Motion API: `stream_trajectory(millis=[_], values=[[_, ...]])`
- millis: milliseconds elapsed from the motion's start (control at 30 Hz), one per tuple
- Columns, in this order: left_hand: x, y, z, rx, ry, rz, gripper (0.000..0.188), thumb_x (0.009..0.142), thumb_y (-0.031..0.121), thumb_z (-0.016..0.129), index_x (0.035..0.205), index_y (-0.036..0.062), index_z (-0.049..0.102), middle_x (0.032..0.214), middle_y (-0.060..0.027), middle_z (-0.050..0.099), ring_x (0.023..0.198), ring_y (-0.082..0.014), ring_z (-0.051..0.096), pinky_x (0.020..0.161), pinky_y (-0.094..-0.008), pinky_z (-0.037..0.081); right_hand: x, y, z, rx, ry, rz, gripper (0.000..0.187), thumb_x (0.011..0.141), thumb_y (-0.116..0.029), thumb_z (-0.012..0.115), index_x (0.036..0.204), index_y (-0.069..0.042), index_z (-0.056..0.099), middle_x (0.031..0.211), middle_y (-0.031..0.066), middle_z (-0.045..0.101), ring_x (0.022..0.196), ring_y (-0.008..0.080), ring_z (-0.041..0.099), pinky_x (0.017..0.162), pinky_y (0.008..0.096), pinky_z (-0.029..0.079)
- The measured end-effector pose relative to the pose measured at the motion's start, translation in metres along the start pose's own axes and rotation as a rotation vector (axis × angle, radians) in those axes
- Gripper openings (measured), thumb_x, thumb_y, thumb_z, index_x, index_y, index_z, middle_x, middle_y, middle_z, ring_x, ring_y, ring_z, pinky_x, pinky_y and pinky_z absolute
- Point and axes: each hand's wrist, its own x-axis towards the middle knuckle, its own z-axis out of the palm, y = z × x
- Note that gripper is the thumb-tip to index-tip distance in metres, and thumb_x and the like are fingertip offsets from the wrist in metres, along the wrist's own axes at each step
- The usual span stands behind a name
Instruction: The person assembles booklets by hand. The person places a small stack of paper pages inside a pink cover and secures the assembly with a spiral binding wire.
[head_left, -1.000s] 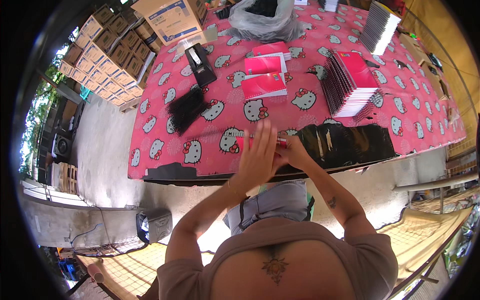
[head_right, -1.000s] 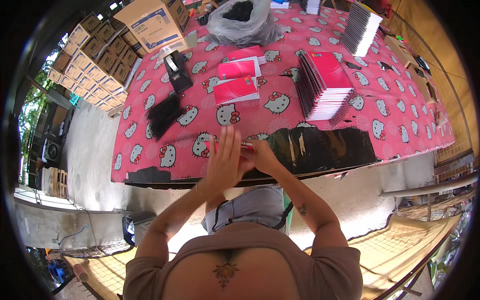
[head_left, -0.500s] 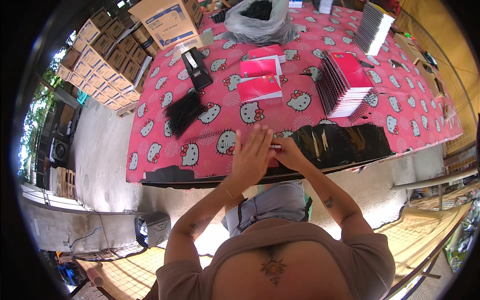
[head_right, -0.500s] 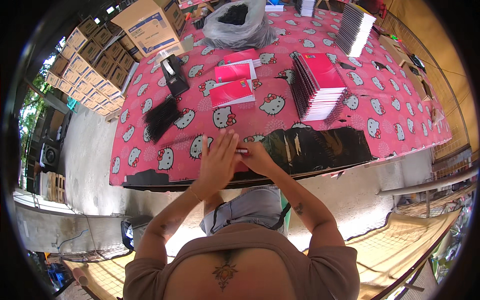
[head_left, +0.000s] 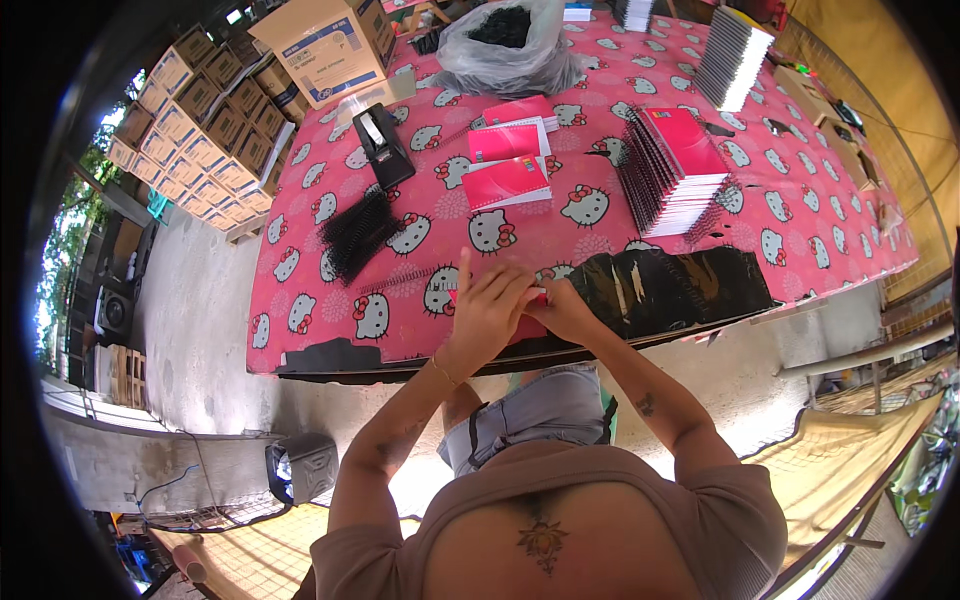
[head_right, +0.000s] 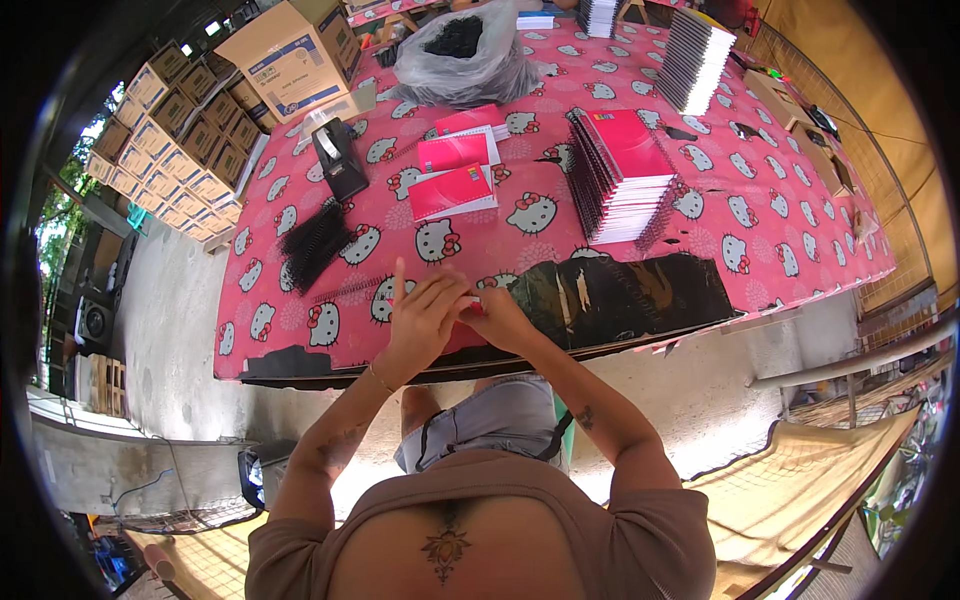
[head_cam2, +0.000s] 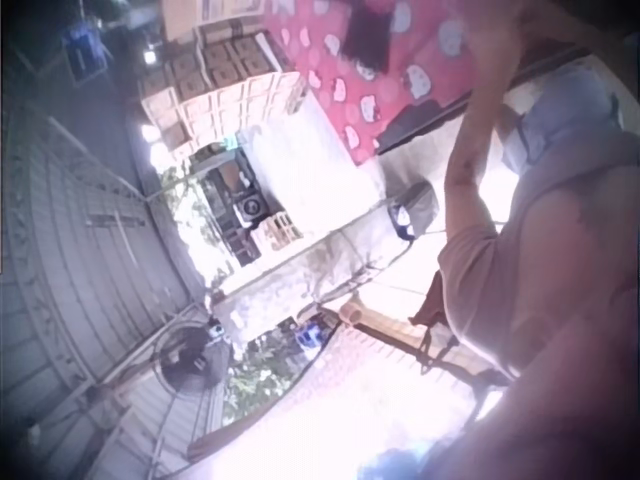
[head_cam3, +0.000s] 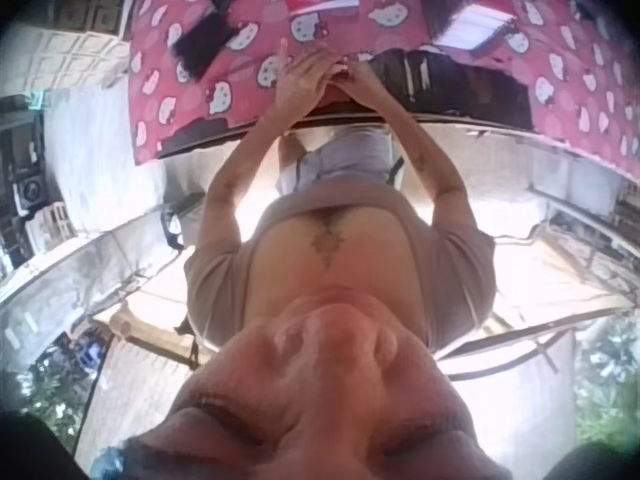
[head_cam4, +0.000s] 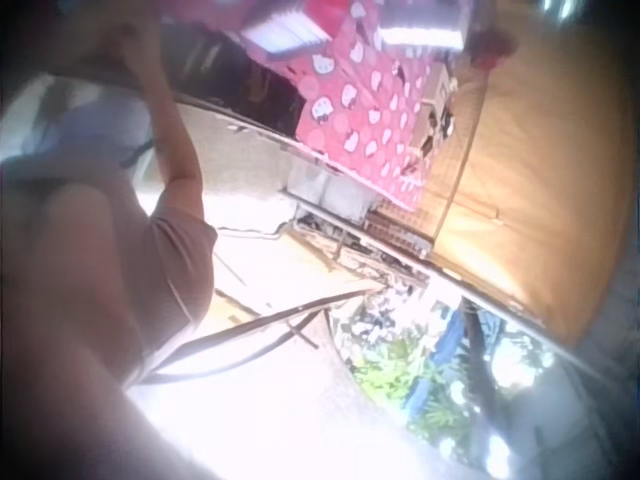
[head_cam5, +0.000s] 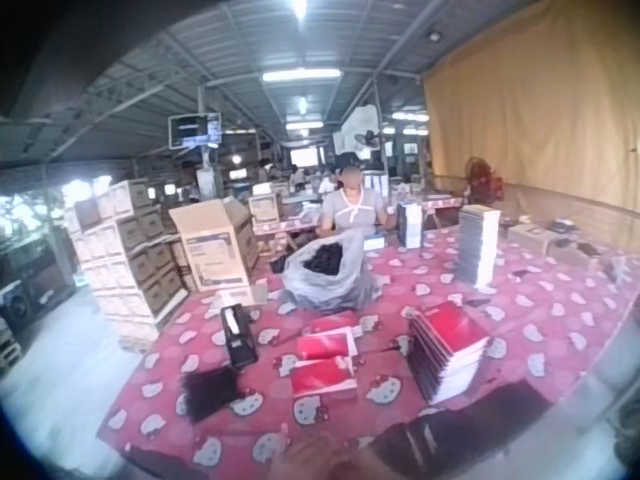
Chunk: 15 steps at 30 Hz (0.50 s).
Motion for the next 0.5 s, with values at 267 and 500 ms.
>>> stream_trajectory(millis=[267, 500], values=[[0.015, 0.008, -0.011, 0.003, 0.052, 0.049, 0.017, 0.09, 0.019, 0.069, 0.105, 0.0109, 0.066, 0.102, -0.0026, 0.068, 0.104, -0.0213, 0.065, 0.118, -0.0616, 0.017, 0.0, 0.009, 0.004, 0.088, 0.056, -0.05, 0.02, 0.084, -0.006, 0.073, 0.102, 0.002, 0.067, 0.08, 0.0134, 0.069, 0.073, 0.0132, 0.064, 0.069, 0.0315, 0.05], [0.013, 0.01, -0.01, -0.138, 0.065, -0.002, 0.023, 0.086, 0.016, 0.072, 0.107, 0.0078, 0.066, 0.104, -0.0052, 0.069, 0.097, -0.026, 0.065, 0.1, -0.0504, 0.041, -0.003, 0.0, -0.02, -0.087, 0.012, -0.143, 0.027, 0.083, -0.01, 0.076, 0.108, 0.0, 0.069, 0.088, 0.0181, 0.071, 0.075, 0.0208, 0.068, 0.071, 0.0329, 0.053]])
